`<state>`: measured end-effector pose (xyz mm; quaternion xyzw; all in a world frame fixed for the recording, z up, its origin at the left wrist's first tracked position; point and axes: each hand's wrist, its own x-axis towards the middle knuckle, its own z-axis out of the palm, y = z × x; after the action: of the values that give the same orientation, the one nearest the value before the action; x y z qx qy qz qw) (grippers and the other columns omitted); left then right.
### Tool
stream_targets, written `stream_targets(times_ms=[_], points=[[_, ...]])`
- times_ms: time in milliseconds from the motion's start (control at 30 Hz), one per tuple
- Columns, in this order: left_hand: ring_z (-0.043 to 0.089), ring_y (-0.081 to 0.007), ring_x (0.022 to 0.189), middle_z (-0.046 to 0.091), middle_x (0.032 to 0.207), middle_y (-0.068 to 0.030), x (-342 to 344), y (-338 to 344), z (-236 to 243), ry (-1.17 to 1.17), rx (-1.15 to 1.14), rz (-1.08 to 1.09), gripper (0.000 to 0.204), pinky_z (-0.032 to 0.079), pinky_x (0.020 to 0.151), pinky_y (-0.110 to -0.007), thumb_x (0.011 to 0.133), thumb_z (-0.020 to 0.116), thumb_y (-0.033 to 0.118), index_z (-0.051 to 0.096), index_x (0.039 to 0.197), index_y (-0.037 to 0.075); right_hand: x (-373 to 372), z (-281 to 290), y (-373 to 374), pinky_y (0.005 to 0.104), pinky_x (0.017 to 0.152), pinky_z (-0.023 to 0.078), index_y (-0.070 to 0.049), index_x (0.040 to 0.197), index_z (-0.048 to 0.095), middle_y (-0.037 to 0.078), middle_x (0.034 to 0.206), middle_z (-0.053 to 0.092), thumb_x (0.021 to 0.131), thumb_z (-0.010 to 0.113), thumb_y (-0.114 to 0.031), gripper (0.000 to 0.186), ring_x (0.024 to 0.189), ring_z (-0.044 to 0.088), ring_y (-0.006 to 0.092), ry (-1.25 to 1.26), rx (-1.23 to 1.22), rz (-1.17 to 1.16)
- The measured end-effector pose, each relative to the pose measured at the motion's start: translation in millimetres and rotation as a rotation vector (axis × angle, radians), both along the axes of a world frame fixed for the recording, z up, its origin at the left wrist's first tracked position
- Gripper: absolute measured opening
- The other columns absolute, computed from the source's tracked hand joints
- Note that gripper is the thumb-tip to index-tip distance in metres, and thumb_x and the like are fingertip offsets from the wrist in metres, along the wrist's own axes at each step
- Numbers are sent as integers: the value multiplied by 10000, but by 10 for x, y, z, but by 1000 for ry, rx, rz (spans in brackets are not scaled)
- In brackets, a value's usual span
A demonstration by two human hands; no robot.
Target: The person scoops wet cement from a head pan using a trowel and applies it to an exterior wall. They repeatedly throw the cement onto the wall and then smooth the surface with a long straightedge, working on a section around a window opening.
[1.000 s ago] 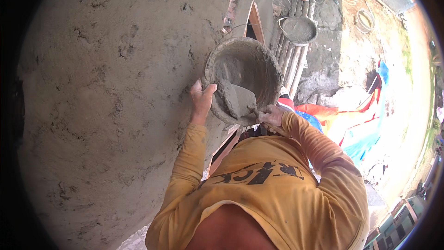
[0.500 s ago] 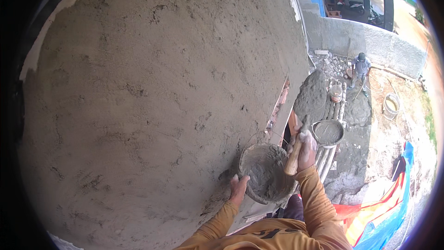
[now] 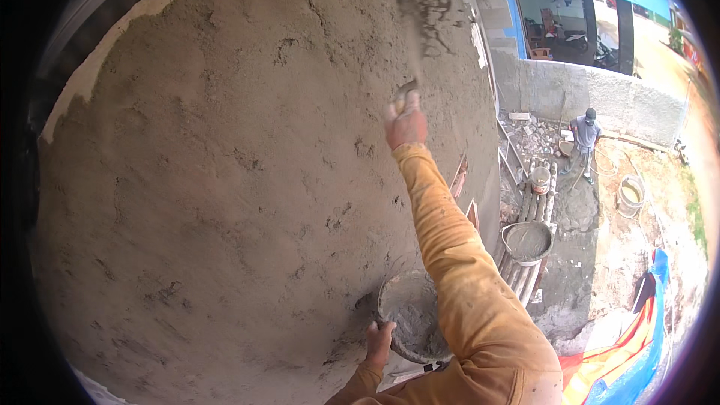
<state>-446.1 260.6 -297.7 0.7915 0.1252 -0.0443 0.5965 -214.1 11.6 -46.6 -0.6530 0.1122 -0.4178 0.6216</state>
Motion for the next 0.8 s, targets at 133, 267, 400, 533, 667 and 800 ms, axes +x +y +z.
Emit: stream_targets(times_ms=[133,267,400,533,667,800], points=[[549,-192,781,613,857,-131,46,311,-208,-14,34,56,335,435,733,-328,677,609,167,568,863,-109,-1146,-923,1347,437,648,462,-86,1049,408,211,789,573,803,571,-300,364,794,594,404,133,-305,516],[580,-298,872,609,922,-209,194,154,-170,22,55,-32,402,427,788,-356,687,589,216,553,910,-117,-1875,-1596,585,400,649,450,-23,935,456,186,727,549,784,597,-265,318,717,586,345,331,-404,754],[490,-165,768,558,840,-88,221,88,27,40,0,-119,310,421,696,-314,693,605,177,529,846,-82,-2531,-2379,-179,359,653,452,-19,892,500,136,705,548,813,570,-216,224,657,558,283,753,-282,1034],[482,-157,722,559,789,-84,342,-6,164,-50,-16,-252,301,422,668,-323,706,598,181,534,845,-78,-2350,-3088,-268,378,724,476,36,988,532,179,845,618,830,478,-223,308,836,610,312,1008,-945,1090],[491,-145,714,575,789,-88,518,-67,282,-101,-103,-356,282,428,657,-321,718,598,168,544,853,-74,-2202,-2807,236,422,717,502,13,1008,551,181,912,617,811,426,-212,324,807,623,338,1145,-1147,796],[496,-141,702,576,771,-84,679,-90,227,-171,-22,-363,260,430,641,-323,726,594,172,541,832,-60,-2530,-2749,105,429,689,507,4,994,564,200,904,633,803,405,-179,309,815,629,339,1250,-1332,1082]])
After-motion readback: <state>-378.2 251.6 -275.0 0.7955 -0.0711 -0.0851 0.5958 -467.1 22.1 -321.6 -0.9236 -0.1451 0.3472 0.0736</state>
